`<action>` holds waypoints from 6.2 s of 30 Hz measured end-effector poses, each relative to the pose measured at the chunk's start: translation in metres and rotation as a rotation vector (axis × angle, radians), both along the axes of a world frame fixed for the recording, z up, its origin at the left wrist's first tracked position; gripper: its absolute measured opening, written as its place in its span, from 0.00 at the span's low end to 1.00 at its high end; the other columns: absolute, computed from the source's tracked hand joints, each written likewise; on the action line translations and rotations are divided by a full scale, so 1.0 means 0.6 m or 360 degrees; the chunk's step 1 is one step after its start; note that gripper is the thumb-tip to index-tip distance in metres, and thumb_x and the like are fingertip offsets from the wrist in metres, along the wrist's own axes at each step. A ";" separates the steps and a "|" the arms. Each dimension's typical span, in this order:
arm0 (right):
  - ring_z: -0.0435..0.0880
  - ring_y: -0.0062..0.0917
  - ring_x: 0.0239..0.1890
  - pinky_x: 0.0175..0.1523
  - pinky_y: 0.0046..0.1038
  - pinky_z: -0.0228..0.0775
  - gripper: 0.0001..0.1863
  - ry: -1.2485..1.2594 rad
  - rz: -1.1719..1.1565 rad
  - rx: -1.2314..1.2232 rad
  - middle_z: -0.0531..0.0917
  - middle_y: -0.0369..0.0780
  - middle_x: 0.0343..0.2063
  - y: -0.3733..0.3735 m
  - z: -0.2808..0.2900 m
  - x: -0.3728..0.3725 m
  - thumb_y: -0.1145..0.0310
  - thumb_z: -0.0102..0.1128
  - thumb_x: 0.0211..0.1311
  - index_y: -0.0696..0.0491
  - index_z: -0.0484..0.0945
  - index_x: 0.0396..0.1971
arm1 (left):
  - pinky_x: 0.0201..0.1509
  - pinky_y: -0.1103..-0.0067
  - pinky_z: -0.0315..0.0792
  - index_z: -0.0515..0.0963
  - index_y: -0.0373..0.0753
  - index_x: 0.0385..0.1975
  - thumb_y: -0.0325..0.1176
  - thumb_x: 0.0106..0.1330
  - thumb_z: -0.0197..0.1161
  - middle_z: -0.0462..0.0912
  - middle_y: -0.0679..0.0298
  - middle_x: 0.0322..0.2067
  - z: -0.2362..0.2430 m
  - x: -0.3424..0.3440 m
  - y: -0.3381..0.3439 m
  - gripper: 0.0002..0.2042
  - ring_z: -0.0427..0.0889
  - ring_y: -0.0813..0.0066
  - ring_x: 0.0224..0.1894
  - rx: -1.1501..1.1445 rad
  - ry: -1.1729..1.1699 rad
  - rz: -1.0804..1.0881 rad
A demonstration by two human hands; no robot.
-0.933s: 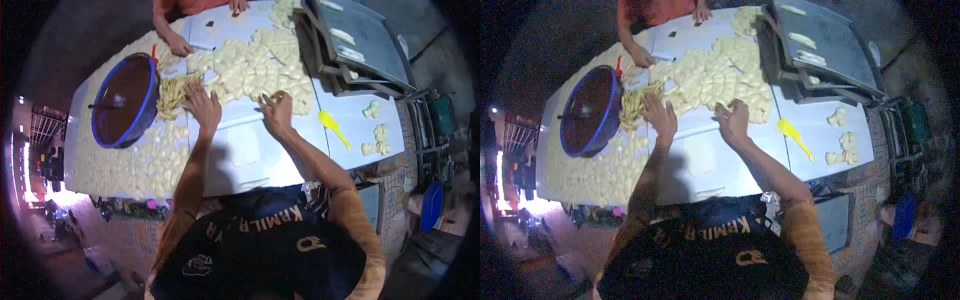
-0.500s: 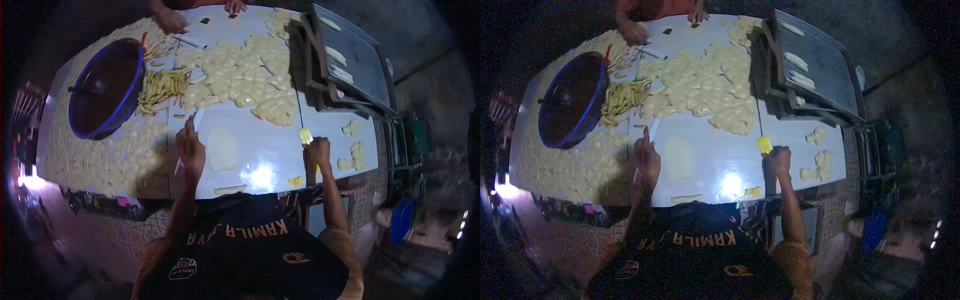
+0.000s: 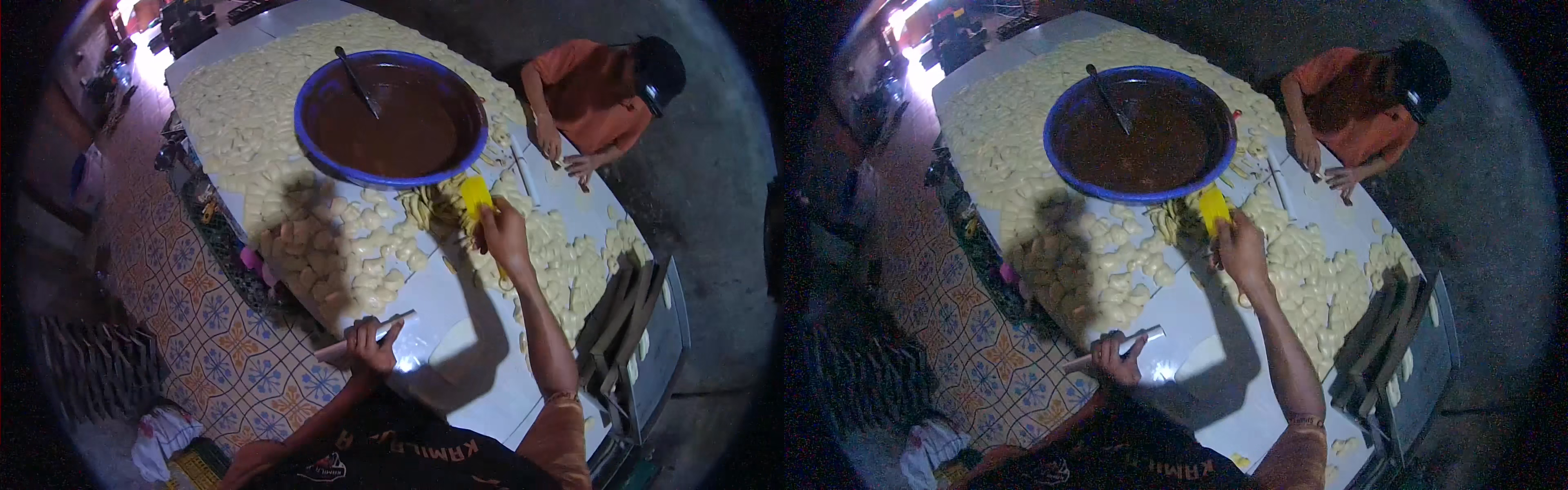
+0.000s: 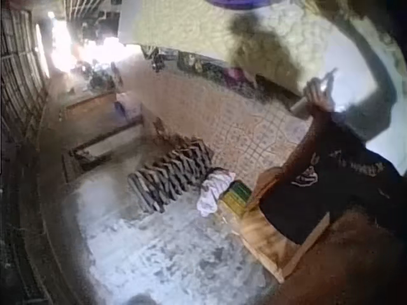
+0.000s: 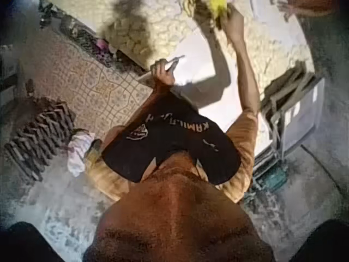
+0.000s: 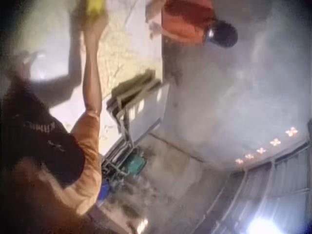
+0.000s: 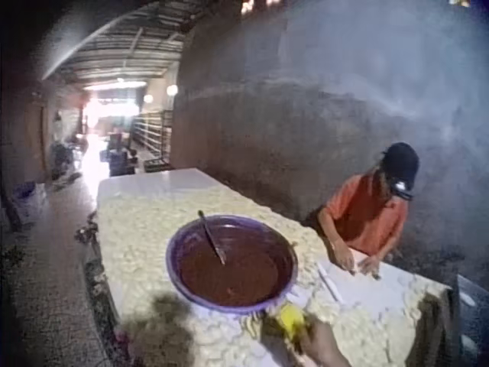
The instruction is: The person flattens pieces of dough with a small roller, spreads chocolate filling over them using a spatula, adds banana slices, rolls the dough closed by hand, and places the filled pastries onto a baking tray.
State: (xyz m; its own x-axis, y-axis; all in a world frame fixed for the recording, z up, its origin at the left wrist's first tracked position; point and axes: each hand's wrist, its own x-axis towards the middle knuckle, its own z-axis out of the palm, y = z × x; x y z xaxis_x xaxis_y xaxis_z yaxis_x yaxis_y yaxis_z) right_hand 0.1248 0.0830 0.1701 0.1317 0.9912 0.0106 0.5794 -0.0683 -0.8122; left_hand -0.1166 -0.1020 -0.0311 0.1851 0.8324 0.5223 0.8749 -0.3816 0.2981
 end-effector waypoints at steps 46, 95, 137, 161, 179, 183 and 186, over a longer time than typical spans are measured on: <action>0.76 0.50 0.54 0.55 0.41 0.78 0.27 -0.0810 0.0201 -0.0207 0.71 0.53 0.60 -0.532 -0.224 0.020 0.73 0.63 0.57 0.60 0.75 0.58 | 0.62 0.50 0.62 0.71 0.56 0.69 0.24 0.58 0.58 0.73 0.45 0.52 -0.037 0.017 0.005 0.35 0.72 0.42 0.55 -0.0737 0.0103 0.0081; 0.78 0.41 0.45 0.51 0.39 0.74 0.16 -0.0324 -0.0067 0.0535 0.82 0.44 0.39 -0.456 -0.305 0.012 0.82 0.63 0.47 0.57 0.85 0.39 | 0.57 0.60 0.66 0.86 0.45 0.42 0.23 0.54 0.64 0.76 0.56 0.48 0.040 0.124 0.035 0.15 0.71 0.54 0.56 -0.0468 -0.0120 -0.1271; 0.49 0.56 0.76 0.74 0.56 0.46 0.32 -0.0785 -0.1103 0.0155 0.54 0.63 0.72 -0.291 -0.302 0.065 0.54 0.43 0.77 0.63 0.62 0.69 | 0.78 0.49 0.42 0.51 0.24 0.73 0.40 0.77 0.46 0.48 0.38 0.75 0.001 0.316 0.193 0.32 0.44 0.42 0.78 -0.0212 0.0279 -0.0833; 0.85 0.33 0.49 0.47 0.33 0.79 0.18 0.0715 -0.0586 -0.0138 0.84 0.52 0.51 -0.404 -0.273 0.050 0.78 0.62 0.62 0.59 0.81 0.53 | 0.53 0.68 0.76 0.73 0.36 0.63 0.21 0.62 0.65 0.86 0.55 0.43 0.020 0.190 0.136 0.26 0.83 0.58 0.50 -0.1550 -0.0693 -0.1356; 0.81 0.40 0.53 0.57 0.36 0.78 0.22 0.0328 -0.0106 -0.0075 0.81 0.46 0.47 -0.588 -0.219 -0.052 0.80 0.71 0.53 0.60 0.82 0.51 | 0.67 0.64 0.69 0.59 0.35 0.72 0.13 0.58 0.64 0.73 0.44 0.62 0.063 0.019 -0.043 0.39 0.71 0.47 0.66 -0.1383 -0.0444 -0.1548; 0.66 0.48 0.66 0.66 0.41 0.67 0.43 -0.0188 0.0058 -0.0132 0.67 0.53 0.64 -0.578 -0.231 0.000 0.57 0.75 0.53 0.59 0.68 0.66 | 0.78 0.60 0.51 0.40 0.37 0.78 0.15 0.60 0.62 0.53 0.38 0.73 0.065 0.055 -0.020 0.47 0.52 0.45 0.77 -0.1034 -0.0489 -0.1664; 0.68 0.47 0.66 0.67 0.44 0.64 0.46 -0.0587 0.0051 0.0225 0.66 0.51 0.67 -0.544 -0.260 -0.007 0.53 0.75 0.52 0.53 0.66 0.70 | 0.80 0.59 0.43 0.41 0.35 0.77 0.17 0.61 0.63 0.46 0.38 0.75 0.012 0.055 0.007 0.46 0.48 0.44 0.78 -0.0803 -0.0500 -0.1262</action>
